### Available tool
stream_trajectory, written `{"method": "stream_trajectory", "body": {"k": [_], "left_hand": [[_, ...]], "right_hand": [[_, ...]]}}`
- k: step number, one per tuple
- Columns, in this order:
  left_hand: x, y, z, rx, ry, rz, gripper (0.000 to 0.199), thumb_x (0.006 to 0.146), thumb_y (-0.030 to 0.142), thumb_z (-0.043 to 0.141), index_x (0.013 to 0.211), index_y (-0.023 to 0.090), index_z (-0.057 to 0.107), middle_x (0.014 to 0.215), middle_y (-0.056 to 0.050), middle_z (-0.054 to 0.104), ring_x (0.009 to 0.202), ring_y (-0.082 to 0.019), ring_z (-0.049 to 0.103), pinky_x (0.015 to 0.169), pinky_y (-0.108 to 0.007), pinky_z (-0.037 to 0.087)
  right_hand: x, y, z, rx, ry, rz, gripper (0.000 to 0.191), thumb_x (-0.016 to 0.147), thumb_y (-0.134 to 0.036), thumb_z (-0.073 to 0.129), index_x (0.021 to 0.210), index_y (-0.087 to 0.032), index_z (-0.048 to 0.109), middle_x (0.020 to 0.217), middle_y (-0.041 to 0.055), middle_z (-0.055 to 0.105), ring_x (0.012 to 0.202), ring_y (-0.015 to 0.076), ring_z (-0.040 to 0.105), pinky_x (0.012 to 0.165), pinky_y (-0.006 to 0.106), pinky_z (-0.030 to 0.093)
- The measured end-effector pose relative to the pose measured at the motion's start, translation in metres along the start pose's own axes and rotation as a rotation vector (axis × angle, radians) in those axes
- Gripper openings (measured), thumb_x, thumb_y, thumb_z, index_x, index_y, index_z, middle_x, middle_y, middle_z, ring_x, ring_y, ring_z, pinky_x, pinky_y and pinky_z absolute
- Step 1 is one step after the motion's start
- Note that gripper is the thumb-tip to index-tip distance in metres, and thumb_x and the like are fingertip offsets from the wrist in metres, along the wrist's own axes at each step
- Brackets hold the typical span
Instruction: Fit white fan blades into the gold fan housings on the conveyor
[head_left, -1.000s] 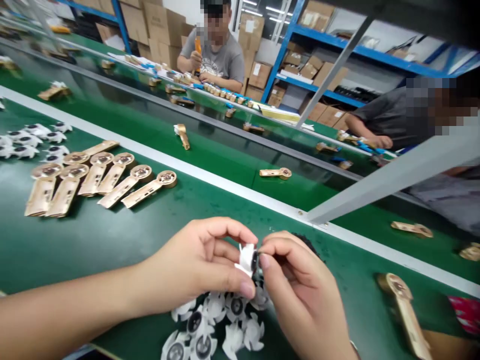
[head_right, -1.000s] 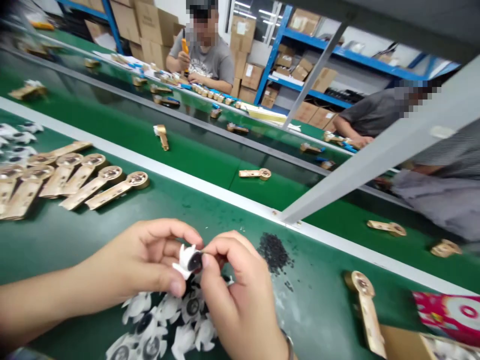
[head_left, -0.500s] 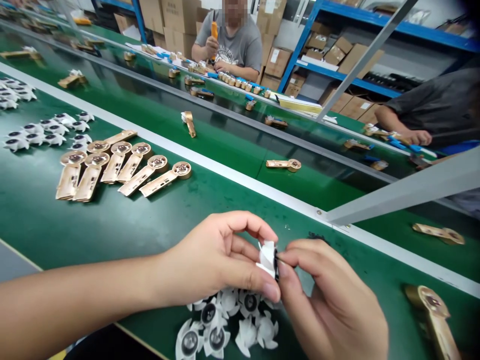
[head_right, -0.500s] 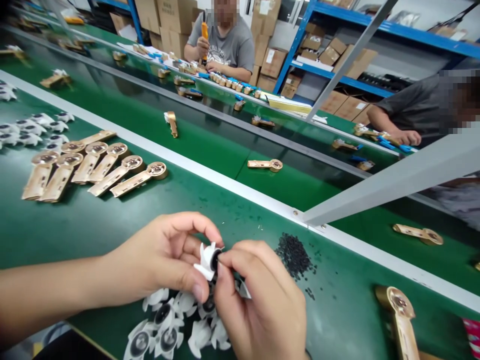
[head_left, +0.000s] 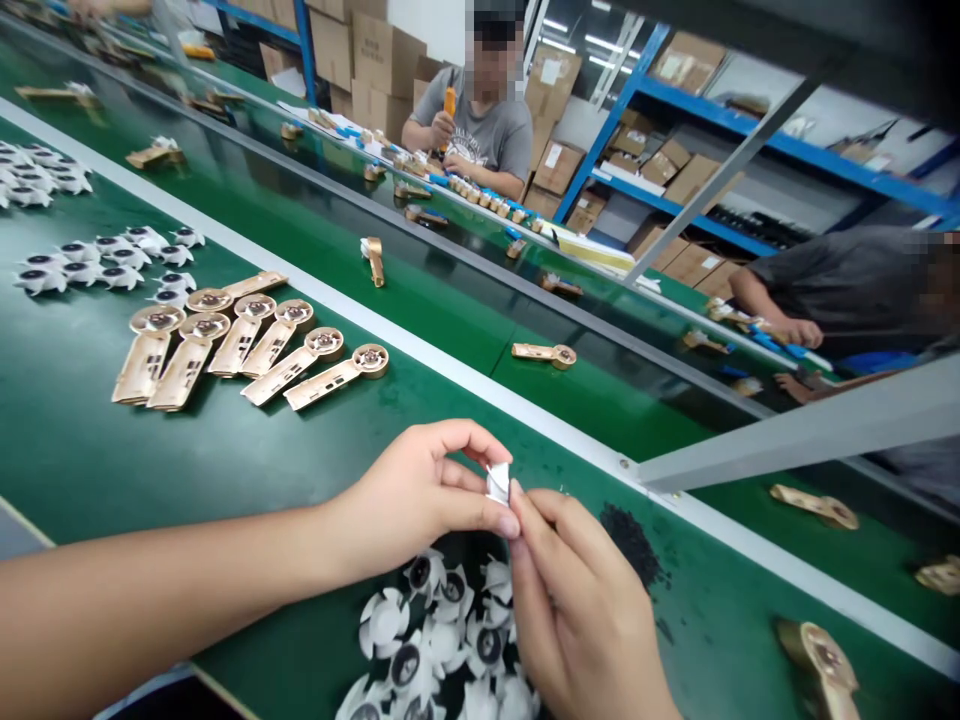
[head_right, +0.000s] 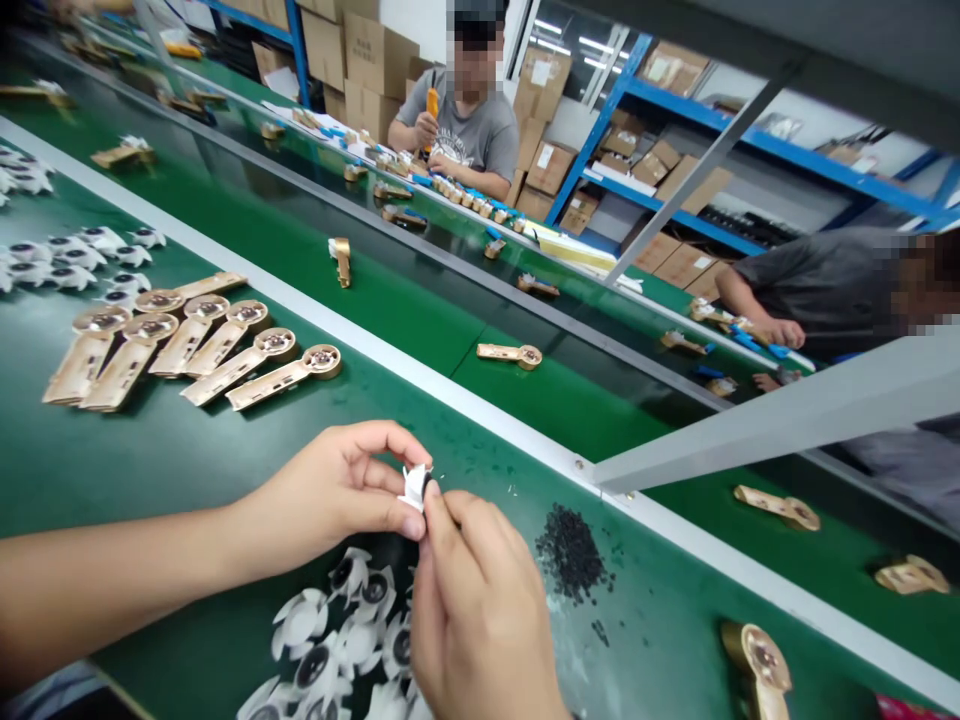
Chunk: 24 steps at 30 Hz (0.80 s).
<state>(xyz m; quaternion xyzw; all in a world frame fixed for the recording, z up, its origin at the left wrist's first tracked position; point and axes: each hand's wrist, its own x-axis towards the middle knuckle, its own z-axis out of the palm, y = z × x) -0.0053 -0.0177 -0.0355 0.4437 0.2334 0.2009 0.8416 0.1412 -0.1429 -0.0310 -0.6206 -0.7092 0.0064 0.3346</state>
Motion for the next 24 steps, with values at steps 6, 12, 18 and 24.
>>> {"method": "stream_trajectory", "body": {"k": [6, 12, 18, 24], "left_hand": [[0.016, 0.026, -0.016, 0.112, 0.156, 0.223, 0.038, 0.067, 0.022, 0.087, 0.098, 0.018, 0.066, 0.088, 0.002, 0.067, 0.068, -0.008, 0.065, 0.065, -0.02, 0.051], [0.009, 0.042, -0.021, 0.148, 0.267, 0.149, 0.036, 0.074, 0.032, 0.083, 0.104, 0.022, 0.065, 0.089, 0.002, 0.067, 0.079, -0.011, 0.068, 0.069, -0.019, 0.052], [0.004, 0.05, -0.023, 0.091, 0.233, 0.246, 0.035, 0.07, 0.026, 0.085, 0.101, 0.021, 0.069, 0.088, 0.001, 0.069, 0.074, -0.011, 0.067, 0.068, -0.021, 0.053], [0.001, 0.043, -0.019, 0.059, 0.07, 0.243, 0.04, 0.065, 0.017, 0.088, 0.1, 0.019, 0.07, 0.082, -0.001, 0.074, 0.073, -0.013, 0.07, 0.071, -0.024, 0.056]], "right_hand": [[0.123, 0.097, 0.013, -0.157, -0.017, 0.439, 0.037, 0.095, -0.026, 0.057, 0.128, -0.011, 0.057, 0.119, 0.014, 0.063, 0.106, 0.0244, 0.062, 0.094, 0.044, 0.05], [0.19, 0.155, 0.032, -0.221, -0.124, 0.495, 0.036, 0.095, -0.036, 0.061, 0.124, -0.016, 0.059, 0.125, 0.0097, 0.061, 0.106, 0.0222, 0.063, 0.089, 0.044, 0.054], [0.144, 0.116, 0.005, -0.107, -0.128, 0.406, 0.04, 0.092, -0.036, 0.064, 0.125, -0.016, 0.054, 0.105, 0.0049, 0.065, 0.09, 0.0177, 0.065, 0.083, 0.039, 0.055], [0.084, 0.05, -0.025, 0.178, -0.121, 0.415, 0.05, 0.075, -0.041, 0.076, 0.111, -0.022, 0.048, 0.091, -0.0007, 0.064, 0.072, 0.0134, 0.064, 0.064, 0.025, 0.054]]}}
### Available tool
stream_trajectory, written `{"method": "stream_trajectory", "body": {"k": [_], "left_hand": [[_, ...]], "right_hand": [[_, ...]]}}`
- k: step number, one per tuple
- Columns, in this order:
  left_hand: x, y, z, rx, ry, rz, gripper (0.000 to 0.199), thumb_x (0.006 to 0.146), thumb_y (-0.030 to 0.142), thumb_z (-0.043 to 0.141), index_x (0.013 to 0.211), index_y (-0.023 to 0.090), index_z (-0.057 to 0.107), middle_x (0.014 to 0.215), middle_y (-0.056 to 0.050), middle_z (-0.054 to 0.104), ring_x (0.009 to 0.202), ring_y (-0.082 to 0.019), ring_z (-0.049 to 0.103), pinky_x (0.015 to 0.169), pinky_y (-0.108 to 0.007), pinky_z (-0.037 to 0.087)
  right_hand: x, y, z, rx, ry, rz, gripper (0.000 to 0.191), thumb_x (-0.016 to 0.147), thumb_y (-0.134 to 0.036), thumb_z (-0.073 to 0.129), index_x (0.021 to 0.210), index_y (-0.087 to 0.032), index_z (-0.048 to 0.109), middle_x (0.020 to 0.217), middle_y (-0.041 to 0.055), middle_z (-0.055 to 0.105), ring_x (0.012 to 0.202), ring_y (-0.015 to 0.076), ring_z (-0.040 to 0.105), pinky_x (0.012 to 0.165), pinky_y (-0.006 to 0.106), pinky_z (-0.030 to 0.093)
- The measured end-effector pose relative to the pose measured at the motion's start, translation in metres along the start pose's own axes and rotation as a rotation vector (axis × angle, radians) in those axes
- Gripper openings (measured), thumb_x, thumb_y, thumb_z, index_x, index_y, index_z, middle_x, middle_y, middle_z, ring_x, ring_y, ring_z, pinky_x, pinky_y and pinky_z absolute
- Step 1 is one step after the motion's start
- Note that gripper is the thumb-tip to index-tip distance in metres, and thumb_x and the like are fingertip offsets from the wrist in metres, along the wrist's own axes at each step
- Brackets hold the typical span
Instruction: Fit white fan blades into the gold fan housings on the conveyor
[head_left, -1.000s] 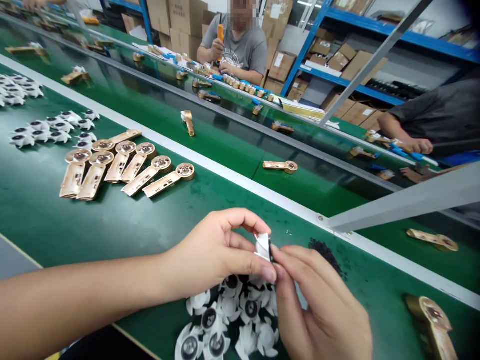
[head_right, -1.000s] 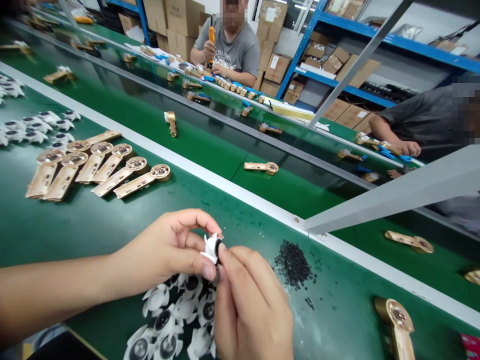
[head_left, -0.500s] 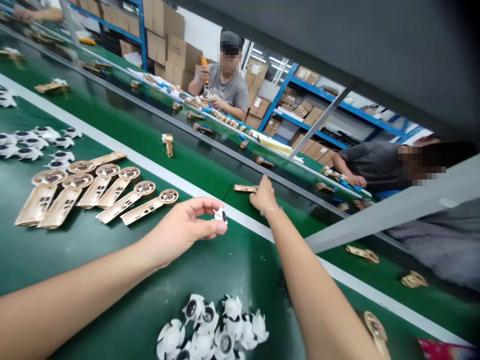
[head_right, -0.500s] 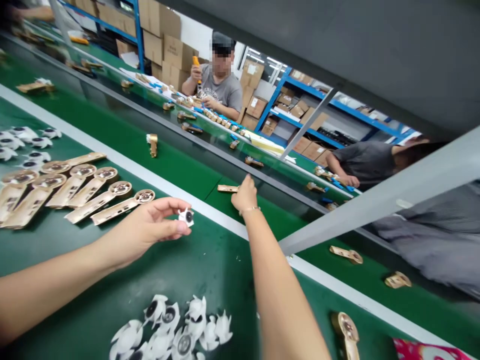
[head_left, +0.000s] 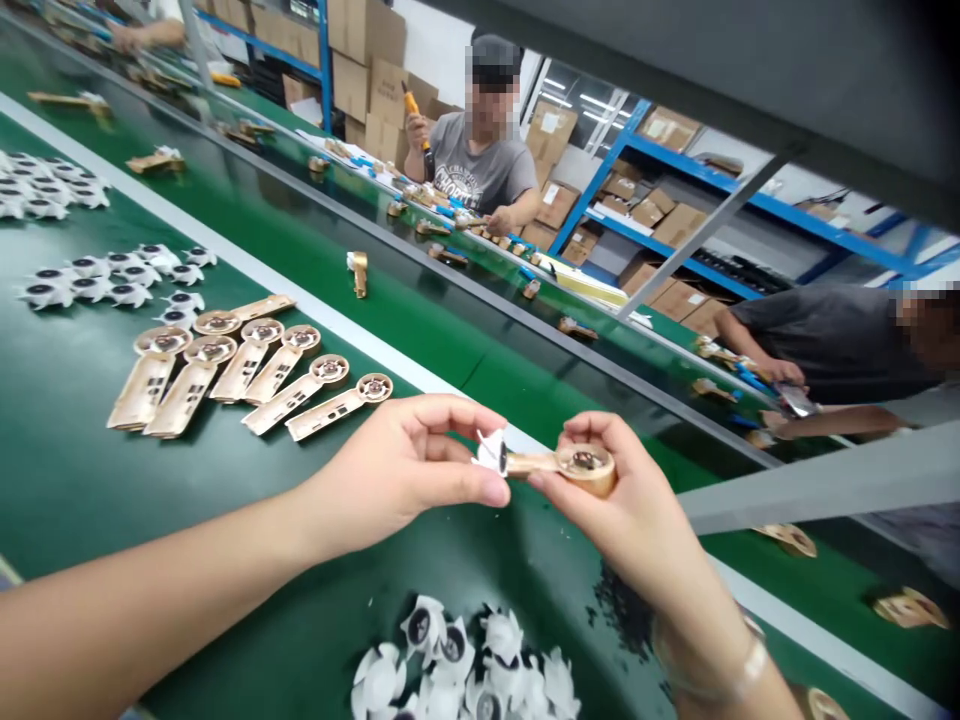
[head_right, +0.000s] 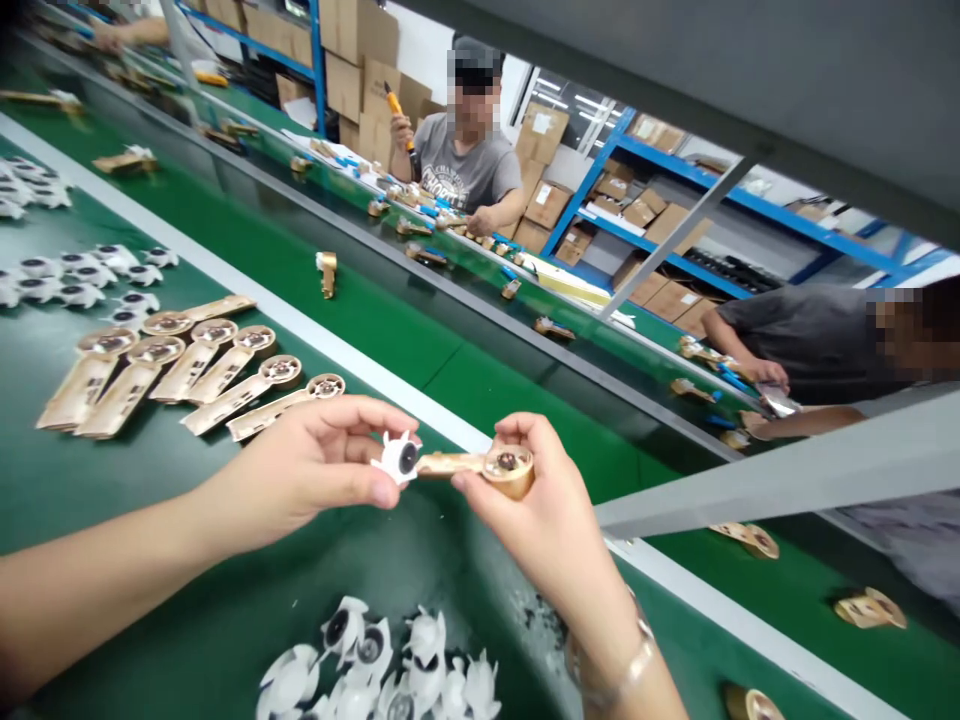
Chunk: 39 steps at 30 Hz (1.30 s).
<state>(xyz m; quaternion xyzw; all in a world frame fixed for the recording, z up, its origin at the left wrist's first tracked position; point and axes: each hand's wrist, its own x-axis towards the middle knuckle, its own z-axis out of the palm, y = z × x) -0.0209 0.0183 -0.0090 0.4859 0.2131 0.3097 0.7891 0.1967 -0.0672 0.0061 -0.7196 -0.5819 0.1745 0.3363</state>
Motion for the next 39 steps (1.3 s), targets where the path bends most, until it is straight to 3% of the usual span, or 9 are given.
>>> {"method": "stream_trajectory", "body": {"k": [4, 8, 13, 18, 24, 28, 31, 34, 39], "left_hand": [[-0.003, -0.005, 0.004, -0.011, -0.033, -0.051, 0.045, 0.059, 0.016, 0.091, 0.099, 0.018, 0.07, 0.081, -0.001, 0.074, 0.071, -0.015, 0.071, 0.063, -0.023, 0.055], [-0.004, -0.007, 0.005, -0.008, -0.049, -0.095, 0.047, 0.058, 0.016, 0.091, 0.099, 0.017, 0.068, 0.078, -0.003, 0.074, 0.063, -0.016, 0.069, 0.05, -0.021, 0.05], [-0.005, -0.008, 0.004, 0.066, -0.045, -0.066, 0.044, 0.059, 0.015, 0.091, 0.098, 0.014, 0.071, 0.08, -0.006, 0.076, 0.071, -0.021, 0.073, 0.062, -0.03, 0.06], [-0.007, -0.008, 0.005, 0.127, -0.066, -0.052, 0.039, 0.063, 0.018, 0.089, 0.098, 0.018, 0.075, 0.081, -0.004, 0.076, 0.068, -0.022, 0.074, 0.061, -0.03, 0.061], [-0.011, -0.003, 0.005, 0.316, -0.046, 0.082, 0.036, 0.059, 0.02, 0.091, 0.094, 0.022, 0.081, 0.093, -0.004, 0.074, 0.077, -0.021, 0.074, 0.074, -0.03, 0.063], [-0.011, 0.001, 0.005, 0.485, -0.093, 0.202, 0.037, 0.06, 0.026, 0.09, 0.096, 0.026, 0.081, 0.09, -0.003, 0.074, 0.075, -0.018, 0.071, 0.07, -0.026, 0.061], [-0.012, 0.003, 0.006, 0.515, -0.135, 0.219, 0.037, 0.061, 0.025, 0.09, 0.097, 0.026, 0.081, 0.086, -0.003, 0.074, 0.071, -0.017, 0.07, 0.067, -0.025, 0.061], [-0.014, -0.001, 0.007, 0.545, -0.144, 0.228, 0.033, 0.065, 0.025, 0.088, 0.097, 0.026, 0.081, 0.085, -0.003, 0.073, 0.068, -0.015, 0.069, 0.064, -0.024, 0.06], [-0.017, -0.013, 0.009, 0.71, -0.14, 0.479, 0.015, 0.073, 0.023, 0.083, 0.088, 0.02, 0.081, 0.081, -0.001, 0.071, 0.067, -0.009, 0.065, 0.062, -0.016, 0.054]], "right_hand": [[-0.019, -0.02, 0.013, 0.137, -0.126, 0.056, 0.05, 0.065, -0.038, 0.083, 0.101, -0.023, 0.052, 0.08, -0.0013, 0.068, 0.065, 0.015, 0.065, 0.056, 0.024, 0.054], [-0.02, -0.029, 0.019, 0.069, -0.112, -0.023, 0.046, 0.061, -0.044, 0.085, 0.095, -0.021, 0.065, 0.079, 0.0029, 0.072, 0.063, 0.0181, 0.067, 0.052, 0.026, 0.055], [-0.023, -0.033, 0.019, 0.041, -0.109, -0.159, 0.055, 0.067, -0.038, 0.081, 0.117, -0.024, 0.066, 0.104, 0.0084, 0.074, 0.082, 0.0243, 0.072, 0.068, 0.034, 0.06], [-0.026, -0.034, 0.022, 0.085, -0.219, -0.131, 0.061, 0.068, -0.035, 0.082, 0.125, -0.024, 0.062, 0.11, 0.0075, 0.072, 0.088, 0.0235, 0.071, 0.072, 0.033, 0.06], [-0.027, -0.035, 0.021, 0.199, -0.304, -0.081, 0.057, 0.071, -0.034, 0.082, 0.123, -0.028, 0.06, 0.108, 0.0036, 0.071, 0.083, 0.0192, 0.07, 0.069, 0.027, 0.06], [-0.031, -0.032, 0.019, 0.163, -0.308, -0.089, 0.072, 0.068, -0.035, 0.084, 0.132, -0.027, 0.053, 0.12, 0.0071, 0.068, 0.095, 0.0227, 0.07, 0.077, 0.031, 0.06], [-0.034, -0.031, 0.018, 0.171, -0.364, -0.08, 0.076, 0.07, -0.035, 0.083, 0.137, -0.029, 0.049, 0.124, 0.0083, 0.065, 0.101, 0.0245, 0.068, 0.081, 0.033, 0.06], [-0.037, -0.034, 0.017, 0.102, -0.322, -0.08, 0.075, 0.072, -0.036, 0.081, 0.138, -0.028, 0.047, 0.122, 0.0088, 0.066, 0.102, 0.0258, 0.068, 0.081, 0.035, 0.06], [-0.04, -0.039, 0.018, -0.059, -0.298, 0.002, 0.068, 0.08, -0.032, 0.069, 0.141, -0.027, 0.039, 0.117, 0.0093, 0.066, 0.096, 0.0249, 0.069, 0.072, 0.035, 0.059]]}}
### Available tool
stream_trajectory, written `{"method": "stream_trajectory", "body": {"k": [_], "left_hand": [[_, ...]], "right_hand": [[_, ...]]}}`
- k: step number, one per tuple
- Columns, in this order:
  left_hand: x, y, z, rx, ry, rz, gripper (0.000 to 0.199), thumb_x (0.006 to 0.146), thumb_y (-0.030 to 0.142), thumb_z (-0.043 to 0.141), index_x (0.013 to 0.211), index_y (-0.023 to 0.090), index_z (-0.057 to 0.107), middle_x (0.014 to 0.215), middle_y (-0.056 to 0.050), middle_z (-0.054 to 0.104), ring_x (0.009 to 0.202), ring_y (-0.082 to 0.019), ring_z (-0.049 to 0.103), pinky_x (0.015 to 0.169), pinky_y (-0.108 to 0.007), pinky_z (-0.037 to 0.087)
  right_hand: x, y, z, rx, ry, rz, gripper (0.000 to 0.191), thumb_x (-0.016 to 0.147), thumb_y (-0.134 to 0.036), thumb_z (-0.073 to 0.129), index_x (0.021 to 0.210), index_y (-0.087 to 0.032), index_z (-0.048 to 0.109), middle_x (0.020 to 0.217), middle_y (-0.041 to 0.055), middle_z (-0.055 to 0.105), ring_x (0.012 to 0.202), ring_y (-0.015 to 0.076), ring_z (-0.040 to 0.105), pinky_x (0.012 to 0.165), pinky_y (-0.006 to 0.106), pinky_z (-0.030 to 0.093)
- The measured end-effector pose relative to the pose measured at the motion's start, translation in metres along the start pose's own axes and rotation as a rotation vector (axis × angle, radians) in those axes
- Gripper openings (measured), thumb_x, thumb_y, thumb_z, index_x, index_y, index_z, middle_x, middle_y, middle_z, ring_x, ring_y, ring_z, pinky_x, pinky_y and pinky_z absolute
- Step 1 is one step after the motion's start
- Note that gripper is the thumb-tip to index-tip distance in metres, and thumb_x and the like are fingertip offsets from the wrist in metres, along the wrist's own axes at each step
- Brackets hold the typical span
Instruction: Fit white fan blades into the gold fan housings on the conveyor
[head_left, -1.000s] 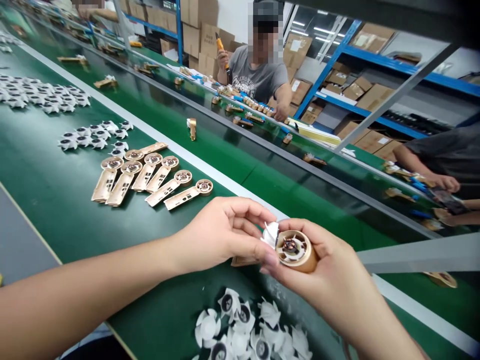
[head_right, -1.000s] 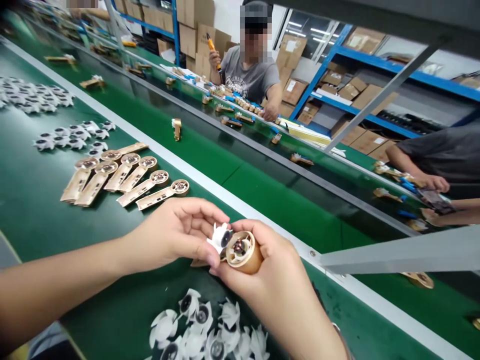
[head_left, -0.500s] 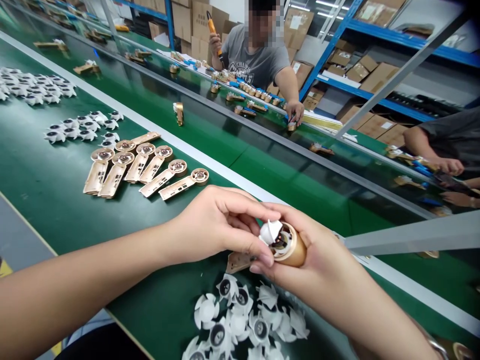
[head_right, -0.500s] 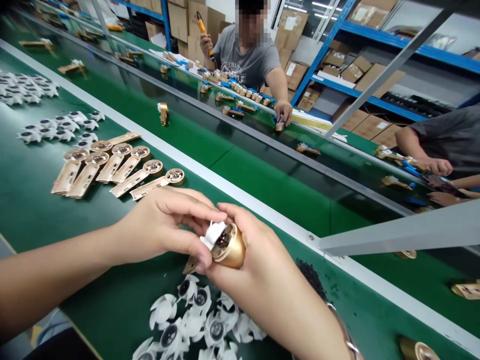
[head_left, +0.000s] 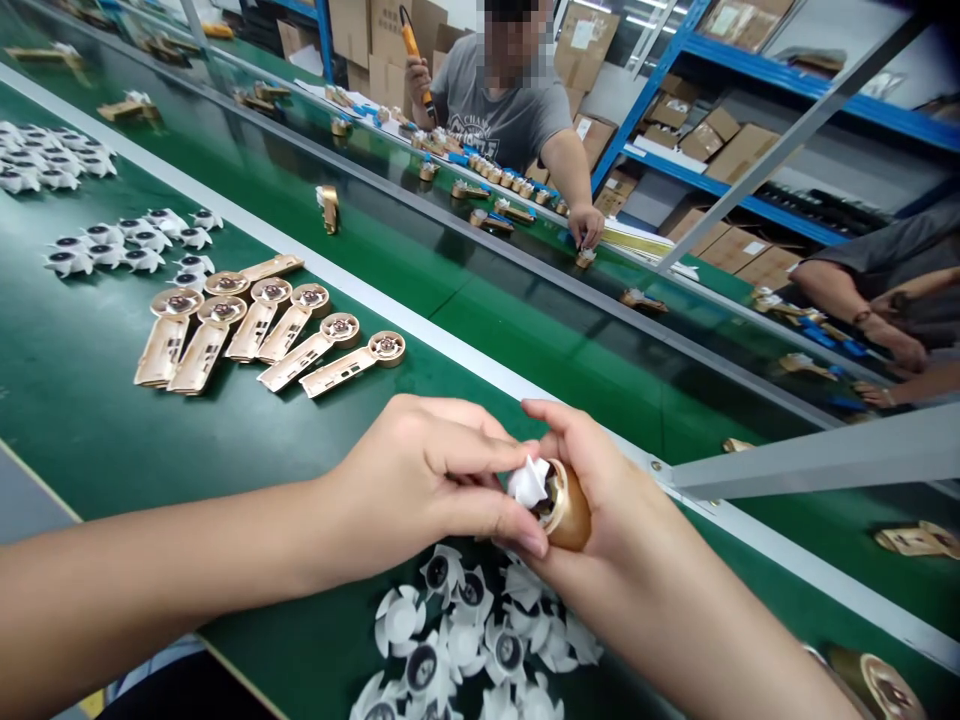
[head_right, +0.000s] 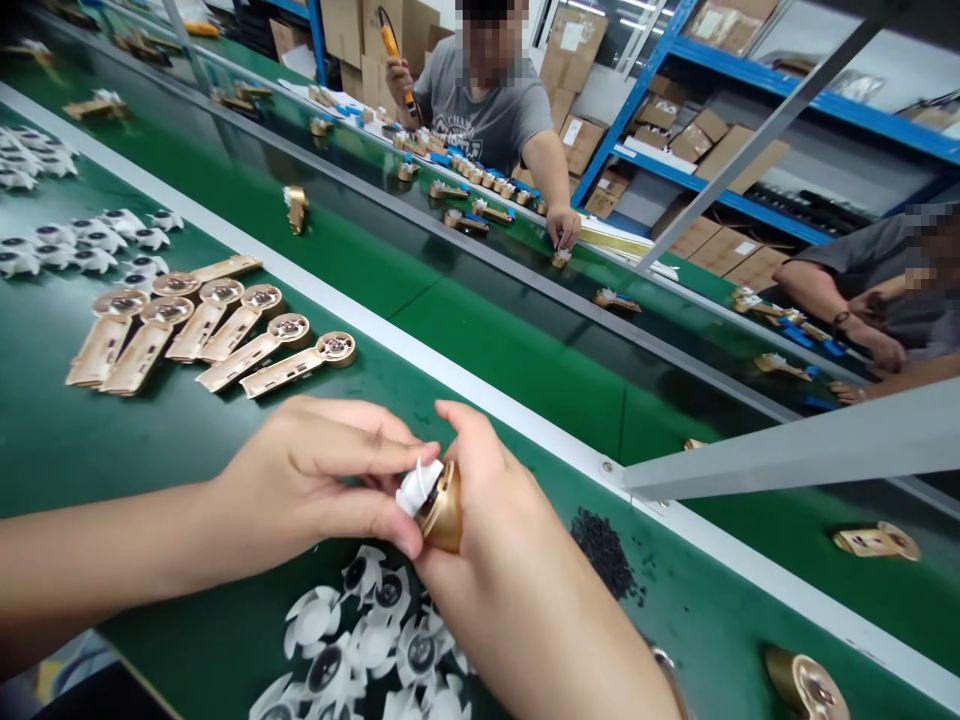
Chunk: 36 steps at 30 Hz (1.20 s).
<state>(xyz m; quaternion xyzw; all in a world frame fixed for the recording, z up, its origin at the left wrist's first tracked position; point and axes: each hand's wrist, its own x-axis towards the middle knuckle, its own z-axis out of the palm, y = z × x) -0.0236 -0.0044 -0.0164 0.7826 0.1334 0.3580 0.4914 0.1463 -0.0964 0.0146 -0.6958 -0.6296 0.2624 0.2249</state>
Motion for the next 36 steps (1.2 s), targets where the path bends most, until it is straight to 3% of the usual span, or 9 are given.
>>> {"method": "stream_trajectory", "body": {"k": [5, 11, 16, 22, 24, 27, 29, 33, 36], "left_hand": [[-0.008, 0.002, 0.009, 0.218, 0.077, 0.177, 0.025, 0.092, 0.02, 0.062, 0.115, 0.012, 0.07, 0.099, -0.006, 0.074, 0.081, -0.012, 0.068, 0.076, -0.02, 0.056], [-0.019, 0.0, 0.018, 0.319, 0.177, 0.335, 0.045, 0.092, 0.012, 0.055, 0.135, -0.001, 0.051, 0.127, -0.022, 0.066, 0.112, -0.021, 0.068, 0.097, -0.029, 0.056], [-0.025, -0.001, 0.024, 0.324, 0.203, 0.327, 0.053, 0.092, 0.014, 0.054, 0.14, -0.004, 0.043, 0.132, -0.025, 0.063, 0.106, -0.024, 0.07, 0.089, -0.035, 0.061], [-0.025, -0.003, 0.027, 0.422, 0.204, 0.328, 0.049, 0.094, 0.02, 0.054, 0.133, -0.009, 0.047, 0.123, -0.03, 0.066, 0.09, -0.027, 0.075, 0.073, -0.04, 0.065], [-0.026, -0.004, 0.027, 0.459, 0.208, 0.337, 0.048, 0.094, 0.02, 0.054, 0.132, -0.009, 0.048, 0.12, -0.031, 0.067, 0.087, -0.027, 0.075, 0.072, -0.039, 0.065], [-0.026, -0.004, 0.027, 0.496, 0.218, 0.367, 0.046, 0.096, 0.024, 0.054, 0.129, -0.007, 0.05, 0.118, -0.029, 0.069, 0.087, -0.025, 0.076, 0.075, -0.036, 0.065], [-0.026, -0.004, 0.026, 0.504, 0.214, 0.383, 0.048, 0.097, 0.029, 0.054, 0.13, -0.006, 0.05, 0.118, -0.028, 0.069, 0.089, -0.024, 0.076, 0.077, -0.034, 0.065], [-0.028, -0.006, 0.028, 0.51, 0.207, 0.394, 0.051, 0.097, 0.03, 0.053, 0.131, -0.008, 0.048, 0.117, -0.03, 0.069, 0.086, -0.024, 0.075, 0.079, -0.036, 0.064], [-0.029, -0.01, 0.03, 0.475, 0.184, 0.367, 0.052, 0.097, 0.026, 0.052, 0.135, -0.009, 0.044, 0.106, -0.027, 0.073, 0.078, -0.022, 0.074, 0.078, -0.036, 0.063]], "right_hand": [[0.001, -0.004, 0.007, 0.11, 0.076, 0.027, 0.057, 0.081, -0.024, 0.065, 0.131, -0.028, 0.039, 0.106, 0.0037, 0.069, 0.083, 0.0178, 0.069, 0.069, 0.029, 0.059], [-0.001, -0.011, 0.009, 0.263, 0.087, 0.0, 0.057, 0.077, -0.019, 0.065, 0.128, -0.029, 0.04, 0.097, -0.0001, 0.07, 0.075, 0.0151, 0.069, 0.065, 0.025, 0.06], [-0.001, -0.015, 0.006, 0.338, 0.125, 0.007, 0.06, 0.074, -0.02, 0.07, 0.127, -0.031, 0.044, 0.098, 0.0, 0.07, 0.072, 0.0156, 0.071, 0.061, 0.024, 0.06], [-0.005, -0.007, 0.004, -0.041, 0.202, -0.03, 0.059, 0.077, -0.021, 0.064, 0.132, -0.031, 0.043, 0.105, 0.0039, 0.068, 0.084, 0.0211, 0.071, 0.07, 0.033, 0.062], [-0.005, -0.004, 0.003, -0.05, 0.162, -0.028, 0.06, 0.077, -0.022, 0.064, 0.132, -0.03, 0.043, 0.109, 0.0056, 0.068, 0.087, 0.0222, 0.071, 0.072, 0.034, 0.062], [-0.004, -0.003, -0.001, 0.129, 0.013, 0.01, 0.061, 0.074, -0.023, 0.07, 0.129, -0.028, 0.042, 0.106, 0.0048, 0.07, 0.084, 0.02, 0.072, 0.067, 0.028, 0.062], [-0.004, -0.004, -0.001, 0.183, -0.017, 0.05, 0.058, 0.075, -0.025, 0.07, 0.126, -0.028, 0.042, 0.107, 0.0048, 0.07, 0.084, 0.0192, 0.072, 0.066, 0.026, 0.061], [-0.009, -0.005, 0.007, -0.066, 0.142, 0.002, 0.062, 0.077, -0.021, 0.062, 0.134, -0.028, 0.039, 0.111, 0.008, 0.068, 0.084, 0.0225, 0.072, 0.063, 0.032, 0.06], [-0.01, -0.006, 0.016, -0.218, 0.268, -0.023, 0.063, 0.077, -0.019, 0.057, 0.136, -0.026, 0.039, 0.117, 0.0122, 0.065, 0.093, 0.028, 0.071, 0.069, 0.04, 0.059]]}}
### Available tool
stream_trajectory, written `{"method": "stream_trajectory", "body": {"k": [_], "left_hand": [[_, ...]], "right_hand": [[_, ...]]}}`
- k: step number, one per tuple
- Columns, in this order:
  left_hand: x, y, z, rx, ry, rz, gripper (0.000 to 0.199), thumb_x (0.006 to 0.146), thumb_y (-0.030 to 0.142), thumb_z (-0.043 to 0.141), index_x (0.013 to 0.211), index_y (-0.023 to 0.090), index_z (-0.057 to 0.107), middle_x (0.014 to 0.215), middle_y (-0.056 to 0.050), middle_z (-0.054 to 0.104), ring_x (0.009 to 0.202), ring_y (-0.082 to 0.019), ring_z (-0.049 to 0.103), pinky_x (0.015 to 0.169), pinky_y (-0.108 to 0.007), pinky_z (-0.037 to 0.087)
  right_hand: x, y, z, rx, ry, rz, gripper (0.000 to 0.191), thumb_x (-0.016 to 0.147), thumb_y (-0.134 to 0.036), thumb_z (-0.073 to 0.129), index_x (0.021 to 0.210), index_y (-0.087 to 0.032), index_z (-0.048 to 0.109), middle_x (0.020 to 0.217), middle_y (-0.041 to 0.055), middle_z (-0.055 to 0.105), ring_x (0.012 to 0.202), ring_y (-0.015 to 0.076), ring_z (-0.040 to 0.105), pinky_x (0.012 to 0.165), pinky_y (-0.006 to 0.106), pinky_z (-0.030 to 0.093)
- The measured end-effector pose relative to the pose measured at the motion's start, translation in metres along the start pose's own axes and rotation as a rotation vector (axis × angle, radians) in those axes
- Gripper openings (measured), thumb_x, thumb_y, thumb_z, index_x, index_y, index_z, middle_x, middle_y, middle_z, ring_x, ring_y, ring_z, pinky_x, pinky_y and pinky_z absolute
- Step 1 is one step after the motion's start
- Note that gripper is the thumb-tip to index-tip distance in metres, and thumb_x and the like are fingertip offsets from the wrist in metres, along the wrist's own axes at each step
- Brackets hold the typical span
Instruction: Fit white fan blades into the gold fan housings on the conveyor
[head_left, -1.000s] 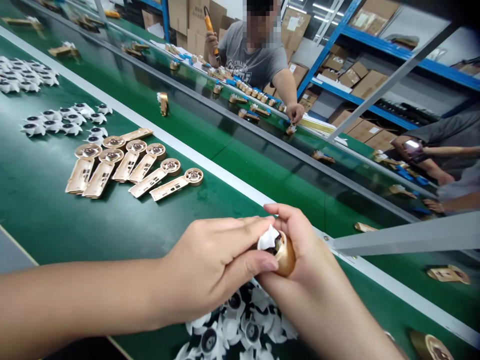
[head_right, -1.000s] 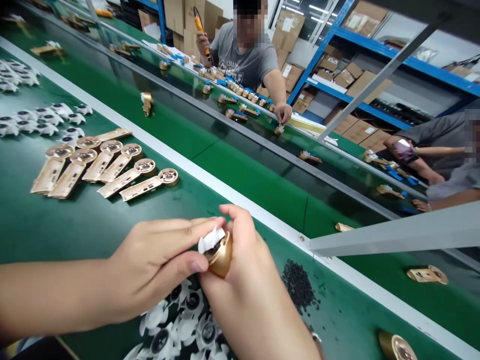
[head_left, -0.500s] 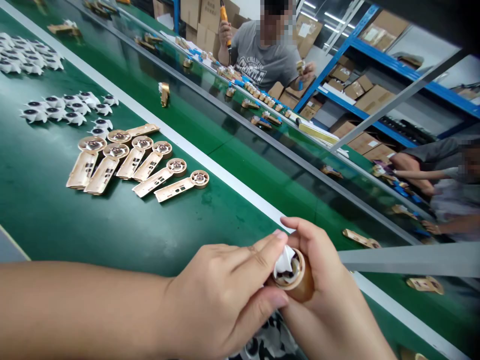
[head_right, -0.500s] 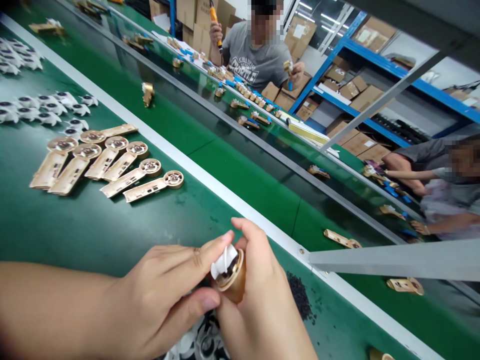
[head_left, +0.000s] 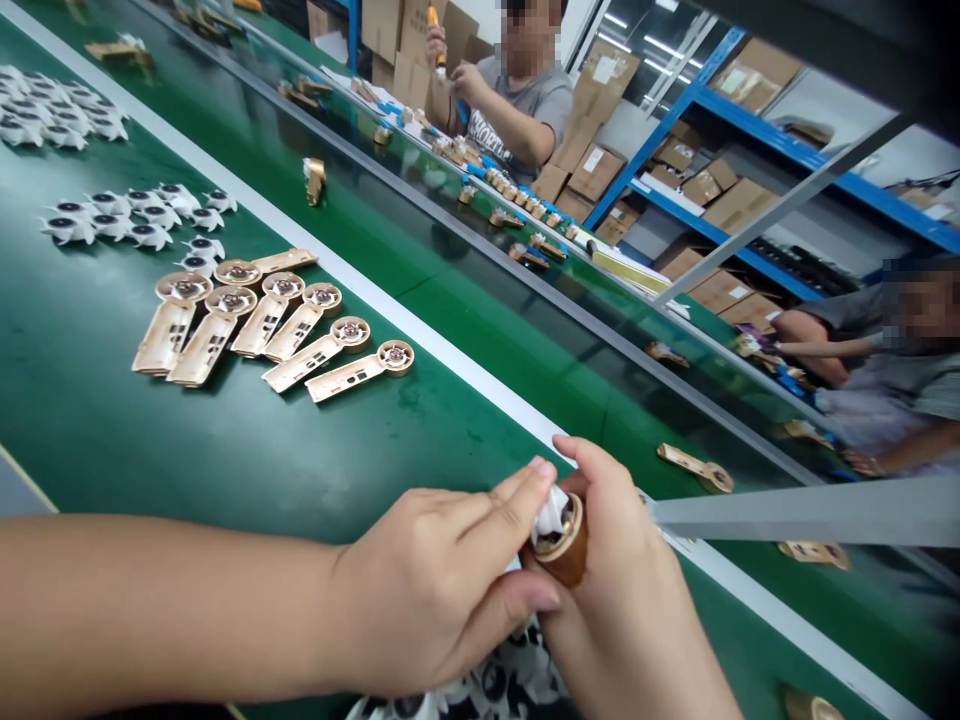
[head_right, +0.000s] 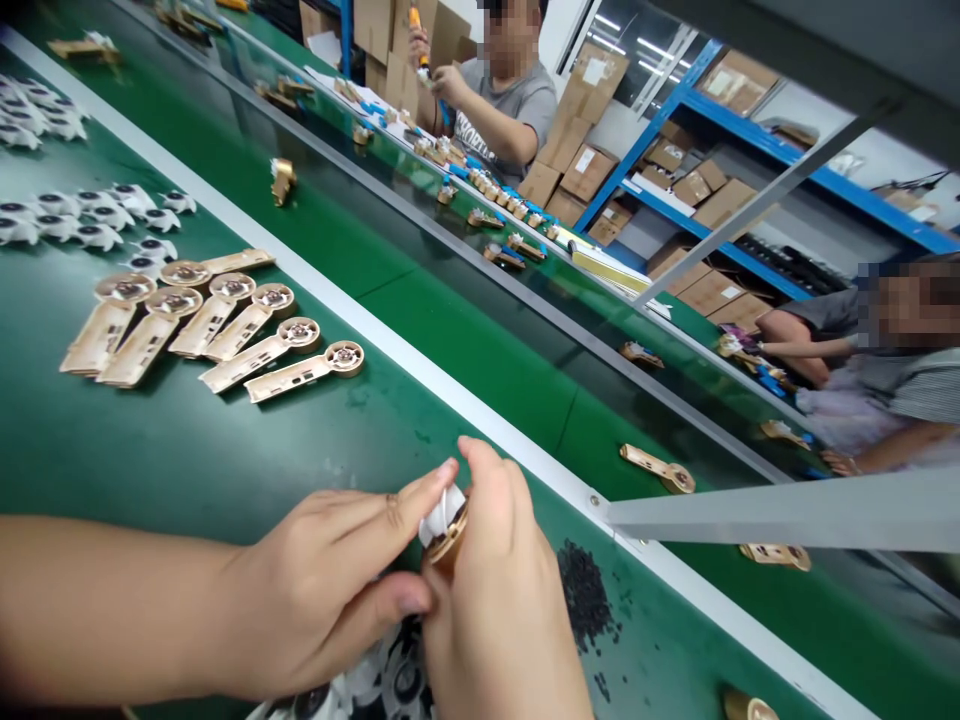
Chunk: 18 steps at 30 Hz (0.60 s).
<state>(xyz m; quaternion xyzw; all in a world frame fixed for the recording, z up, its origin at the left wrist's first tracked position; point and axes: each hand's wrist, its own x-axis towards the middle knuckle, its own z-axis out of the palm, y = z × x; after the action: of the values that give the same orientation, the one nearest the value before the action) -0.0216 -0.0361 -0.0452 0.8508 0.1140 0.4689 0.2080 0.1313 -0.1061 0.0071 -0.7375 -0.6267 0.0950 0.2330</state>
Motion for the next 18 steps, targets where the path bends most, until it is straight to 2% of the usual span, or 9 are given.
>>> {"method": "stream_trajectory", "body": {"k": [2, 4, 7, 9, 13, 15, 18], "left_hand": [[0.001, -0.003, 0.0, -0.063, -0.029, -0.085, 0.05, 0.097, 0.023, 0.049, 0.138, -0.006, 0.045, 0.097, -0.021, 0.074, 0.074, -0.02, 0.072, 0.071, -0.033, 0.062], [0.007, -0.006, -0.003, -0.161, -0.081, -0.219, 0.042, 0.099, 0.023, 0.046, 0.134, 0.003, 0.053, 0.087, -0.013, 0.073, 0.069, -0.017, 0.068, 0.064, -0.029, 0.058], [0.02, -0.01, -0.011, -0.355, -0.185, -0.397, 0.028, 0.099, 0.023, 0.044, 0.112, 0.015, 0.068, 0.078, -0.002, 0.068, 0.067, -0.013, 0.062, 0.063, -0.024, 0.051], [0.029, -0.011, -0.016, -0.529, -0.241, -0.499, 0.024, 0.099, 0.025, 0.047, 0.102, 0.017, 0.07, 0.078, 0.0, 0.067, 0.068, -0.011, 0.061, 0.063, -0.022, 0.049], [0.04, -0.013, -0.022, -0.953, -0.217, -0.805, 0.023, 0.091, 0.028, 0.061, 0.111, 0.017, 0.067, 0.095, -0.005, 0.073, 0.074, -0.014, 0.068, 0.062, -0.024, 0.055], [0.042, -0.016, -0.023, -1.031, -0.181, -0.854, 0.027, 0.086, 0.022, 0.066, 0.112, 0.016, 0.065, 0.1, -0.008, 0.073, 0.081, -0.016, 0.07, 0.068, -0.027, 0.059], [0.045, -0.019, -0.027, -1.0, -0.182, -0.775, 0.03, 0.085, 0.014, 0.065, 0.115, 0.017, 0.064, 0.1, -0.007, 0.07, 0.079, -0.013, 0.067, 0.069, -0.025, 0.059]], "right_hand": [[0.002, -0.002, 0.004, 0.023, -0.012, 0.031, 0.058, 0.08, -0.019, 0.054, 0.136, -0.025, 0.039, 0.113, 0.0119, 0.066, 0.093, 0.0276, 0.07, 0.072, 0.041, 0.058], [0.006, -0.002, 0.005, 0.107, -0.063, 0.074, 0.054, 0.083, -0.022, 0.055, 0.134, -0.024, 0.038, 0.103, 0.0089, 0.068, 0.086, 0.0241, 0.071, 0.069, 0.037, 0.058], [0.011, -0.004, 0.001, 0.251, -0.099, 0.11, 0.051, 0.084, -0.032, 0.062, 0.127, -0.023, 0.037, 0.096, 0.0056, 0.069, 0.076, 0.0193, 0.071, 0.063, 0.03, 0.058], [0.013, -0.006, -0.003, 0.3, -0.086, 0.137, 0.05, 0.082, -0.037, 0.066, 0.122, -0.024, 0.039, 0.097, 0.0055, 0.071, 0.073, 0.0176, 0.07, 0.062, 0.028, 0.057], [0.013, -0.008, -0.008, 0.363, -0.038, 0.231, 0.053, 0.075, -0.04, 0.075, 0.116, -0.026, 0.045, 0.097, 0.0049, 0.071, 0.078, 0.0194, 0.071, 0.064, 0.029, 0.059], [0.013, -0.006, -0.008, 0.418, -0.031, 0.239, 0.049, 0.075, -0.04, 0.076, 0.113, -0.026, 0.049, 0.099, 0.0049, 0.071, 0.08, 0.0206, 0.072, 0.065, 0.03, 0.06], [0.015, 0.001, -0.008, 0.487, -0.018, 0.173, 0.038, 0.078, -0.037, 0.076, 0.109, -0.028, 0.056, 0.105, 0.0042, 0.07, 0.087, 0.0209, 0.073, 0.071, 0.03, 0.062]]}}
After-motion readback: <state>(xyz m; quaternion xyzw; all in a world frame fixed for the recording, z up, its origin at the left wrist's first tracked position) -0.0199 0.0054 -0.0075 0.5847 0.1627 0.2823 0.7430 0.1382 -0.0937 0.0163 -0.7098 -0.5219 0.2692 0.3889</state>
